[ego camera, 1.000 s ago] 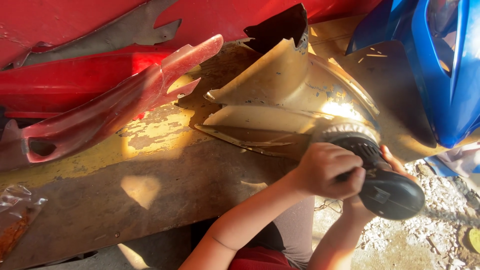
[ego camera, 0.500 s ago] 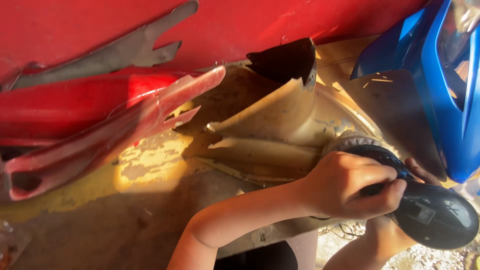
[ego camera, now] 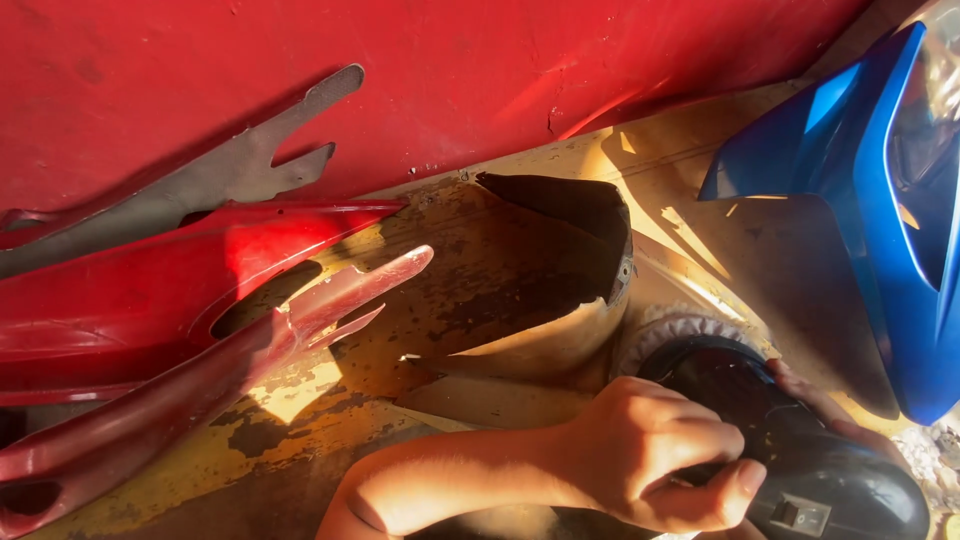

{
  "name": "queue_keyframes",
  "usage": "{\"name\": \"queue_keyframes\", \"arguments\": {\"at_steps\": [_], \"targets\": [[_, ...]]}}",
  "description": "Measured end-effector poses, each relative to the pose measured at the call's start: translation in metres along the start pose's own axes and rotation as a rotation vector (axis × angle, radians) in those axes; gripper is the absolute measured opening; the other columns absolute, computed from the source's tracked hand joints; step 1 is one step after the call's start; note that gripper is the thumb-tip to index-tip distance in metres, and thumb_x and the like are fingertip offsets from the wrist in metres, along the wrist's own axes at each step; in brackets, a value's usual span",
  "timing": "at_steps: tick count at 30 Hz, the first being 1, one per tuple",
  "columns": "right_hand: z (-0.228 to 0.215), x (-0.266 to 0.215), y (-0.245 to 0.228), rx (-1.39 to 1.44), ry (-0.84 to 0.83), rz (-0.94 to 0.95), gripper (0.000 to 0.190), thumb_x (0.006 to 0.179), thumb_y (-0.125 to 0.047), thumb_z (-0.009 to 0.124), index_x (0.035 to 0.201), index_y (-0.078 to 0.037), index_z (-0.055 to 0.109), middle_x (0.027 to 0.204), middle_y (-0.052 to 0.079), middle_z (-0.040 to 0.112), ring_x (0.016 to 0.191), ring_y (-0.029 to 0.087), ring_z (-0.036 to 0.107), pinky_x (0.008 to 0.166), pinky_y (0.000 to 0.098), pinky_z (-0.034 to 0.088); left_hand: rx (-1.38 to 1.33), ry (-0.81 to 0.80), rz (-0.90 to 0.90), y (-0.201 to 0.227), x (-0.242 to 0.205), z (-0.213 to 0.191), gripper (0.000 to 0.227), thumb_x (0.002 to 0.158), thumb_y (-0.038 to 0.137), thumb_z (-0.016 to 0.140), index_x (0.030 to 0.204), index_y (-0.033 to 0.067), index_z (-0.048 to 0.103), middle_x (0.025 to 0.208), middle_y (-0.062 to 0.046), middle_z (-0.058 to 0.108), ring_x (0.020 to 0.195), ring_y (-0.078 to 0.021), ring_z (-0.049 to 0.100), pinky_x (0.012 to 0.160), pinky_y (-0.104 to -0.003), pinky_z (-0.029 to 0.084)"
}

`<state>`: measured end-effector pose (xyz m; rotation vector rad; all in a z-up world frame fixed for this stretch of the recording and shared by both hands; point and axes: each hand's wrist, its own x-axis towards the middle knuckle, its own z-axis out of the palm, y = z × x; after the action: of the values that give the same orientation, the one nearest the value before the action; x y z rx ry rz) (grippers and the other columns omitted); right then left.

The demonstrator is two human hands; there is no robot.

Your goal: The person uses a handheld electric sander with a brush attachment to sand the surface of a beige plastic motorcycle part. They hold the tool with both hands and move it across the curved surface of the part, which is resting on a metal workbench alongside other red and blue plastic pieces.

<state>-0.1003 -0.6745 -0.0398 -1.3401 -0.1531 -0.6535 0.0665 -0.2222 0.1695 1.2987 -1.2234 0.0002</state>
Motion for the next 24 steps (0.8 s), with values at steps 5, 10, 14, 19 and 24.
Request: {"name": "queue_keyframes", "arguments": {"at_steps": [5, 10, 14, 19, 24], "targets": [[0.222, -0.003, -0.02, -0.182, 0.146, -0.2, 0.055, 0.103, -0.017, 0.071, 0.147, -0.006, 0.04, 0.145, 0.018, 0.056, 0.137, 0.026, 0.054, 0.118, 0.0403, 0.044, 0.044, 0.015, 0.021, -0.004, -0.008, 0.005, 0.038, 0.107, 0.022, 0.062, 0.073, 0.007, 0.053, 0.065, -0.008, 0.054, 0.058, -0.025, 0.06, 0.059, -0.034, 0.049], [0.337, 0.002, -0.043, -0.331, 0.236, -0.37, 0.063, 0.103, -0.014, 0.078, 0.15, -0.011, 0.037, 0.141, 0.014, 0.058, 0.131, 0.022, 0.058, 0.116, 0.0367, 0.046, 0.113, 0.1, 0.014, 0.002, -0.021, 0.024, 0.035, 0.105, 0.023, 0.062, 0.075, 0.0078, 0.057, 0.065, -0.008, 0.056, 0.059, -0.0235, 0.061, 0.061, -0.033, 0.049], [0.347, -0.005, -0.07, -0.275, 0.214, -0.274, 0.073, 0.088, -0.005, 0.087, 0.146, -0.006, 0.043, 0.141, 0.01, 0.058, 0.125, 0.018, 0.058, 0.114, 0.032, 0.049, 0.143, 0.196, 0.001, 0.012, -0.026, 0.029, 0.025, 0.103, 0.021, 0.061, 0.084, 0.0052, 0.064, 0.069, -0.01, 0.061, 0.061, -0.0231, 0.064, 0.063, -0.032, 0.051], [0.336, -0.035, -0.072, -0.264, 0.16, -0.116, 0.073, 0.078, 0.003, 0.09, 0.14, 0.001, 0.051, 0.135, 0.01, 0.058, 0.117, 0.017, 0.06, 0.109, 0.031, 0.054, 0.171, 0.28, 0.0, 0.02, -0.049, 0.038, 0.017, 0.103, 0.016, 0.06, 0.097, 0.0025, 0.067, 0.076, -0.013, 0.066, 0.067, -0.0253, 0.068, 0.066, -0.031, 0.055], [0.33, -0.042, -0.075, -0.213, 0.145, -0.114, 0.071, 0.078, 0.003, 0.09, 0.139, 0.001, 0.054, 0.137, 0.01, 0.06, 0.121, 0.018, 0.062, 0.112, 0.0327, 0.055, 0.212, 0.29, -0.015, 0.025, -0.058, 0.049, 0.014, 0.1, 0.014, 0.062, 0.101, 0.0018, 0.068, 0.078, -0.014, 0.068, 0.069, -0.0256, 0.069, 0.068, -0.031, 0.055]]}}
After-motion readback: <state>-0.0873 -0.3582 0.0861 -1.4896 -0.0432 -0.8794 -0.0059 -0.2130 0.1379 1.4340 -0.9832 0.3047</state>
